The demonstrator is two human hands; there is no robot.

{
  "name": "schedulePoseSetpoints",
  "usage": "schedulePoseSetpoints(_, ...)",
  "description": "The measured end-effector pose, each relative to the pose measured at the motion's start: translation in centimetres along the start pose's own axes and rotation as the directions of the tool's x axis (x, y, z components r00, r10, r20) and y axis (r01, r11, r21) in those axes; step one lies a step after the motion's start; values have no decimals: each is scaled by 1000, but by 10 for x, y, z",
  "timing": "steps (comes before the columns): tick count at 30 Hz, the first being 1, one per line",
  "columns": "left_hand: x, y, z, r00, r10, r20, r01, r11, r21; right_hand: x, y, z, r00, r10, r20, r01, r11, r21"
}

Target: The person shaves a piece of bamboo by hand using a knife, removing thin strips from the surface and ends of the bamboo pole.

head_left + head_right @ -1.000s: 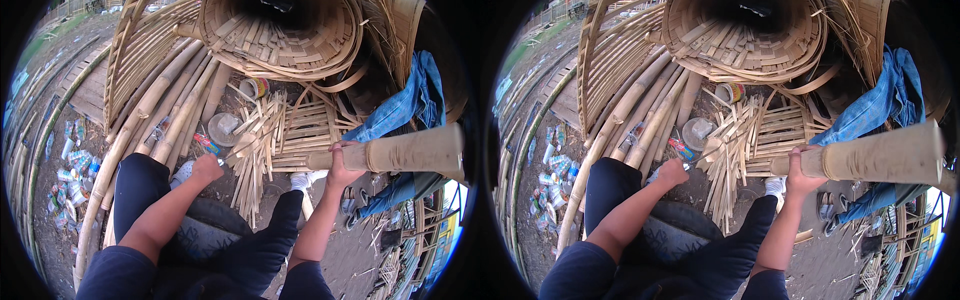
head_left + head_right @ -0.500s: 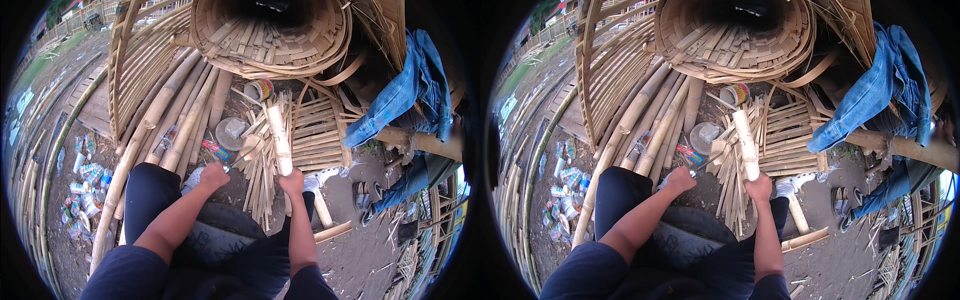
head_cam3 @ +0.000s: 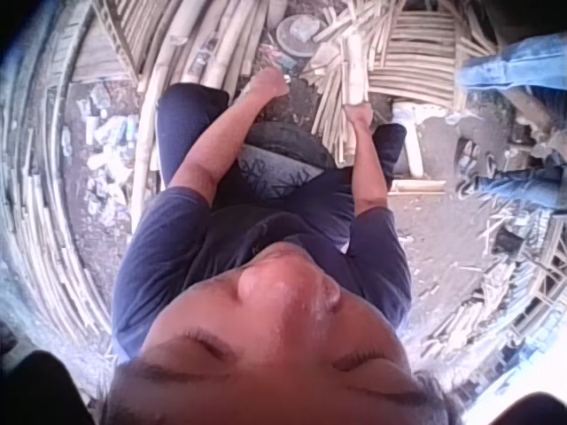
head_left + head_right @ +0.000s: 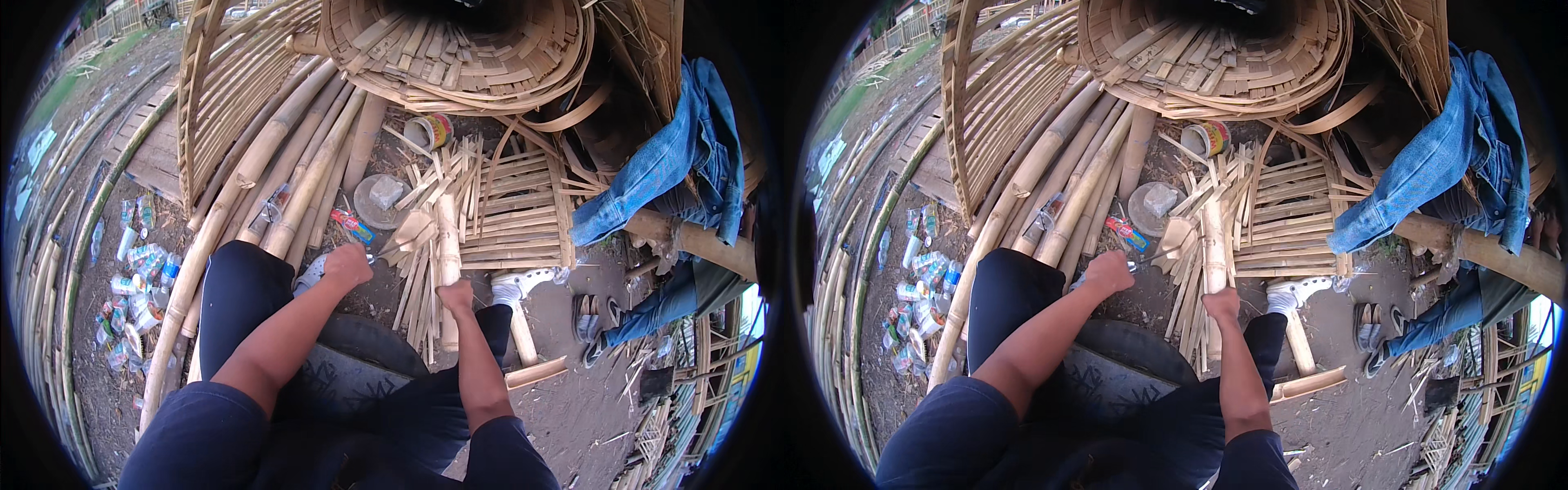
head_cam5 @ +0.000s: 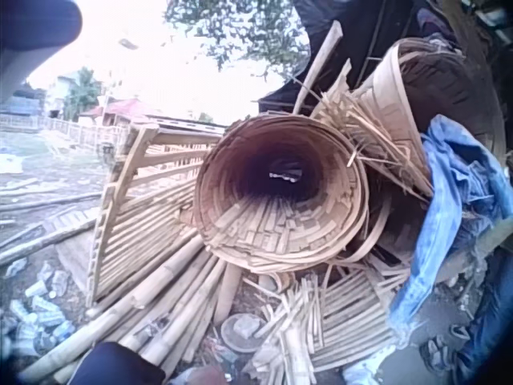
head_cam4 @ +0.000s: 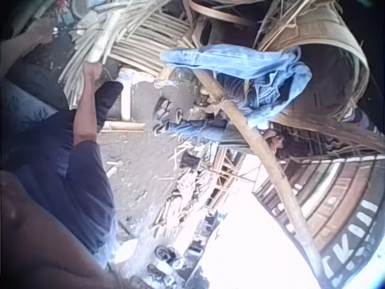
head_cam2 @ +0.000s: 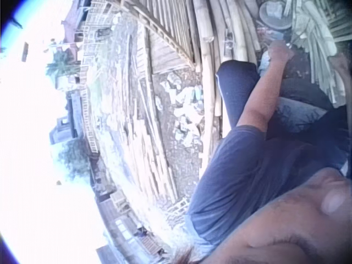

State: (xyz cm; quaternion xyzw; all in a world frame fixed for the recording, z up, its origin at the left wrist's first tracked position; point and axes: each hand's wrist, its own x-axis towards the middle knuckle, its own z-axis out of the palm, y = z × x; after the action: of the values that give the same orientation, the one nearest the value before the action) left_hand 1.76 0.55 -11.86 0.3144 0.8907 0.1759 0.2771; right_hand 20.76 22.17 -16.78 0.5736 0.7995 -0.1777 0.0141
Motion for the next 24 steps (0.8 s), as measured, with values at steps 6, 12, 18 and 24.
schedulePoseSetpoints(6, 20, -31, 5, 993, -110, -51, 108, 993, -42, -20, -15, -1, 986, -158, -58, 166, 968, 186)
schedulePoseSetpoints(12, 24, -37, -2, 988, -151, -9, 151, 987, -47, -61, -89, -159, 688, -367, -626, 685, 613, 394)
schedulePoseSetpoints(18, 19, -36, -11, 989, -137, -53, 135, 990, -38, -66, -117, -193, 332, -195, -923, 940, -17, 341)
schedulePoseSetpoints(24, 42, -49, 7, 982, -141, 123, 99, 948, 301, 7, -18, 51, 992, -44, 120, 65, 981, -182)
